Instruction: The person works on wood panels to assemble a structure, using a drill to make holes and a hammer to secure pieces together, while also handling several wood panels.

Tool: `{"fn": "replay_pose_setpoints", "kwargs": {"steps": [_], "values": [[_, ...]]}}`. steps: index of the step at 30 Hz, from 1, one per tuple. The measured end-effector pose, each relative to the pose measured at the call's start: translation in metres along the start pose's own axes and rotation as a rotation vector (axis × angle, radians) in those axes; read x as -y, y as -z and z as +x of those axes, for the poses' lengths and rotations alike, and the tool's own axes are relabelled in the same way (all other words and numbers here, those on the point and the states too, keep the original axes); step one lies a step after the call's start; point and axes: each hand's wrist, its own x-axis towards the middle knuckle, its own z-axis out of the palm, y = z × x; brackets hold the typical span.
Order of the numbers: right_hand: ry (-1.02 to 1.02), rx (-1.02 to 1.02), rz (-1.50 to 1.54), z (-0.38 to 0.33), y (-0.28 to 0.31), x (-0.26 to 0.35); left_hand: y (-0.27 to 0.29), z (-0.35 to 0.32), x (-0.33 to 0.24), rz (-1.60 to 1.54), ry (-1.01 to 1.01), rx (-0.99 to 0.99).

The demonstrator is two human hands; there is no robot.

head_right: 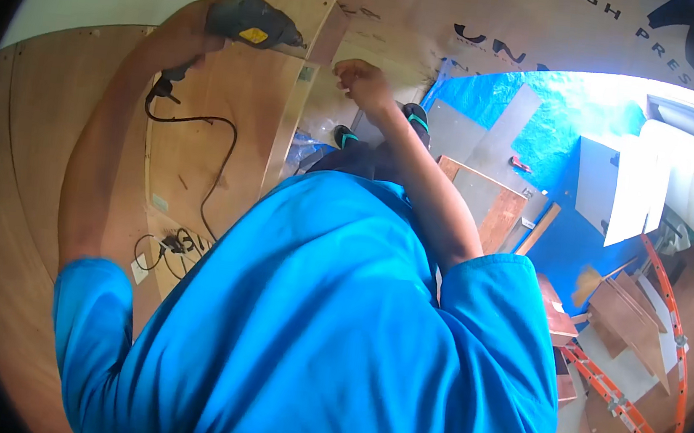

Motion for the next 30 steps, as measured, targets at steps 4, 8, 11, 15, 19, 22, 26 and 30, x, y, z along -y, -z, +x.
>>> {"fn": "replay_pose_setpoints", "kwargs": {"steps": [4, 8, 11, 15, 19, 22, 26, 30], "values": [[-0.031, -0.031, 0.061, -0.015, -0.010, -0.008, -0.033, -0.018, -0.029, -0.368, 0.317, -0.066], [-0.069, 0.027, 0.043, -0.031, -0.019, -0.016, -0.051, -0.018, -0.030, -0.709, 0.451, -0.121], [-0.062, 0.061, 0.025, -0.038, -0.024, -0.021, -0.053, -0.023, -0.023, -0.979, 0.537, -0.172], [-0.081, 0.028, -0.008, -0.042, -0.027, -0.028, -0.044, -0.028, -0.014, -0.812, 0.484, -0.194], [-0.066, 0.048, -0.039, -0.039, -0.027, -0.033, -0.022, -0.012, 0.002, -0.239, 0.256, -0.055], [-0.042, 0.044, -0.056, -0.035, -0.026, -0.035, -0.006, 0.002, 0.013, 0.271, -0.196, 0.021], [0.022, 0.040, -0.113, -0.037, -0.028, -0.032, -0.003, 0.001, 0.017, 0.243, -0.092, 0.107], [0.206, 0.061, -0.190, -0.049, -0.039, -0.008, -0.027, -0.012, 0.008, 0.008, 0.138, -0.092]]}}
